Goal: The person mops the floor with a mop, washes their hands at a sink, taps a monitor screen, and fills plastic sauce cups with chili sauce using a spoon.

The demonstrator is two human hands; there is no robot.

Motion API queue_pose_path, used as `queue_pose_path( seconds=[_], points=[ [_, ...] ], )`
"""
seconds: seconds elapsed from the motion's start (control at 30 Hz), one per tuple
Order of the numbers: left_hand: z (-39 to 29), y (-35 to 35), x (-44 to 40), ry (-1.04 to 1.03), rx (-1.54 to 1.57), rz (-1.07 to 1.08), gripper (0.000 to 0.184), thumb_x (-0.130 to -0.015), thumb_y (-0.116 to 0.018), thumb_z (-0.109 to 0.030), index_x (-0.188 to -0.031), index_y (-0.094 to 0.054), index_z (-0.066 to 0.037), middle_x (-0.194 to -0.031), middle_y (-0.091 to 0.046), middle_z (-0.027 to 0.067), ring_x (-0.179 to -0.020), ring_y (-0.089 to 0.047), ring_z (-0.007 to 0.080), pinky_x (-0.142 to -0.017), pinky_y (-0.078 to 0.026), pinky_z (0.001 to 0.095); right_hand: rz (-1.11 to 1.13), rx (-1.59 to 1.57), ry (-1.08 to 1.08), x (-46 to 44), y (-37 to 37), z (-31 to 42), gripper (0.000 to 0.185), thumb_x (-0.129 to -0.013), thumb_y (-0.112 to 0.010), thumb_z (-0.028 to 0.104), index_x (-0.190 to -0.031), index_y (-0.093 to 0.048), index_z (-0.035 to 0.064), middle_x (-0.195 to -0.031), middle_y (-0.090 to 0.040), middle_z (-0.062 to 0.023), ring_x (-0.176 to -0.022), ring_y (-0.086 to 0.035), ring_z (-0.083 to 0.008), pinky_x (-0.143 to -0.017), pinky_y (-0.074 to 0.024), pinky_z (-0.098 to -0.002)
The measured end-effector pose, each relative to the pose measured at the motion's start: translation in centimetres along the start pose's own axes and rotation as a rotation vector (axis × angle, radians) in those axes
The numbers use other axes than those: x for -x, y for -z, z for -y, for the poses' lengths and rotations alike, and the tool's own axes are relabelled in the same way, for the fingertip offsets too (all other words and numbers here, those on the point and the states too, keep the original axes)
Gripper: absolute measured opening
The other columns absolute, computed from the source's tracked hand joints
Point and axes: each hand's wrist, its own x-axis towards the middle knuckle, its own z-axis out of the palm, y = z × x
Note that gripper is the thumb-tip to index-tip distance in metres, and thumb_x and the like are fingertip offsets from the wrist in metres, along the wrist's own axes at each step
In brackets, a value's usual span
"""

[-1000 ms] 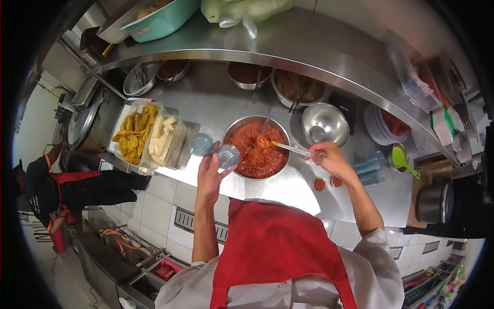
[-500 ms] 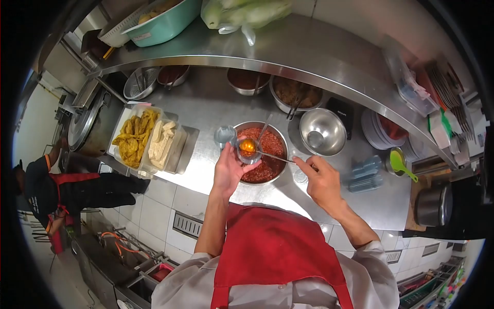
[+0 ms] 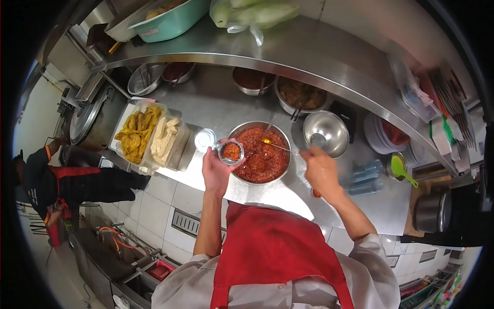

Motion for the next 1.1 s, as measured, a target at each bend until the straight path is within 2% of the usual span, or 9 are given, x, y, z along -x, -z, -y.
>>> queue_pose_path(
  seconds=[0.17,0.37,0.47,0.57,0.67,0.77,0.87,0.9,1.1],
  points=[
    [-0.5,0.2,0.8,-0.022,-0.152,-0.101,0.052,-0.107,-0.036,-0.042,-0.136,-0.05,0.0,-0.138,-0.057,0.0204,-0.128,-0.059,0.0375,-0.096,-0.057,0.0555,0.2,0.062,0.061,-1.1,-3.6,1.3,0.032,-0.074,-0.064,0.002,-0.104,-0.075,0.0022,-0.096,-0.068,-0.0185,-0.085,-0.07,-0.0359,-0.073,-0.0581,-0.045],
    [-0.9,0.3,1.5,-0.024,-0.192,-0.143,0.051,-0.108,-0.036,-0.041,-0.136,-0.05,-0.001,-0.138,-0.056,0.0192,-0.128,-0.058,0.0352,-0.097,-0.057,0.0566,0.213,-0.41,-0.159,-1.4,-2.5,-0.6,0.026,-0.084,-0.062,0.007,-0.104,-0.077,0.0023,-0.086,-0.072,-0.0228,-0.089,-0.072,-0.0396,-0.079,-0.0559,-0.0466],
    [-0.9,0.5,1.5,-0.016,-0.211,-0.163,0.05,-0.108,-0.036,-0.04,-0.136,-0.05,-0.001,-0.139,-0.055,0.0177,-0.129,-0.056,0.0343,-0.097,-0.057,0.0579,0.242,-0.608,-0.28,-1.0,-2.3,-2.2,0.021,-0.091,-0.062,0.009,-0.103,-0.077,0.0017,-0.073,-0.069,-0.0177,-0.075,-0.07,-0.0307,-0.072,-0.0526,-0.041],
    [-1.0,-0.1,1.3,0.006,-0.266,-0.177,0.049,-0.108,-0.038,-0.039,-0.136,-0.049,0.0,-0.138,-0.053,0.016,-0.131,-0.054,0.0336,-0.096,-0.057,0.0594,0.339,-0.821,-0.366,-0.8,-0.8,-3.3,0.018,-0.093,-0.062,0.008,-0.1,-0.076,-0.0002,-0.067,-0.062,-0.0102,-0.064,-0.059,-0.0186,-0.065,-0.047,-0.0355],
    [-0.8,-0.5,1.0,0.027,-0.261,-0.169,0.048,-0.109,-0.04,-0.038,-0.136,-0.049,0.001,-0.138,-0.052,0.0154,-0.131,-0.053,0.0336,-0.097,-0.057,0.0582,0.301,-0.893,-0.412,-0.5,2.0,-2.7,0.017,-0.095,-0.06,0.004,-0.099,-0.075,-0.0011,-0.065,-0.055,-0.0048,-0.063,-0.049,-0.0114,-0.061,-0.0431,-0.0322],
    [-0.4,-1.1,0.6,0.049,-0.222,-0.145,0.049,-0.109,-0.04,-0.038,-0.135,-0.05,0.001,-0.138,-0.052,0.0154,-0.132,-0.053,0.0338,-0.097,-0.057,0.058,0.214,-0.864,-0.391,0.0,4.5,-1.0,0.018,-0.093,-0.059,-0.001,-0.101,-0.075,-0.0003,-0.069,-0.059,-0.0064,-0.064,-0.056,-0.0163,-0.061,-0.0444,-0.0332],
    [-0.2,-2.4,0.3,0.079,-0.183,-0.125,0.051,-0.107,-0.041,-0.041,-0.136,-0.049,0.0,-0.138,-0.053,0.0153,-0.132,-0.053,0.0327,-0.098,-0.055,0.0603,-0.047,-0.628,-0.037,0.5,5.8,1.3,0.022,-0.088,-0.061,-0.004,-0.105,-0.075,0.0009,-0.074,-0.061,-0.0079,-0.066,-0.061,-0.0238,-0.061,-0.0467,-0.0363],
    [-0.2,-2.8,0.2,0.09,-0.17,-0.121,0.052,-0.107,-0.041,-0.042,-0.136,-0.048,0.0,-0.138,-0.053,0.0153,-0.131,-0.054,0.0322,-0.098,-0.054,0.0613,-0.144,-0.505,0.085,1.1,5.0,1.7,0.036,-0.079,-0.063,-0.008,-0.11,-0.075,0.0046,-0.082,-0.061,-0.0073,-0.071,-0.062,-0.0278,-0.061,-0.0497,-0.0388],
    [0.7,-2.7,-0.7,0.133,-0.089,0.006,0.057,-0.106,-0.039,-0.048,-0.135,-0.05,0.001,-0.131,-0.061,0.0206,-0.123,-0.062,0.0332,-0.098,-0.055,0.0528,-0.217,-0.194,0.205,1.4,4.2,2.8,0.052,-0.067,-0.064,-0.008,-0.115,-0.074,0.0101,-0.087,-0.057,-0.0035,-0.077,-0.061,-0.0224,-0.059,-0.0515,-0.0379]
  ],
)
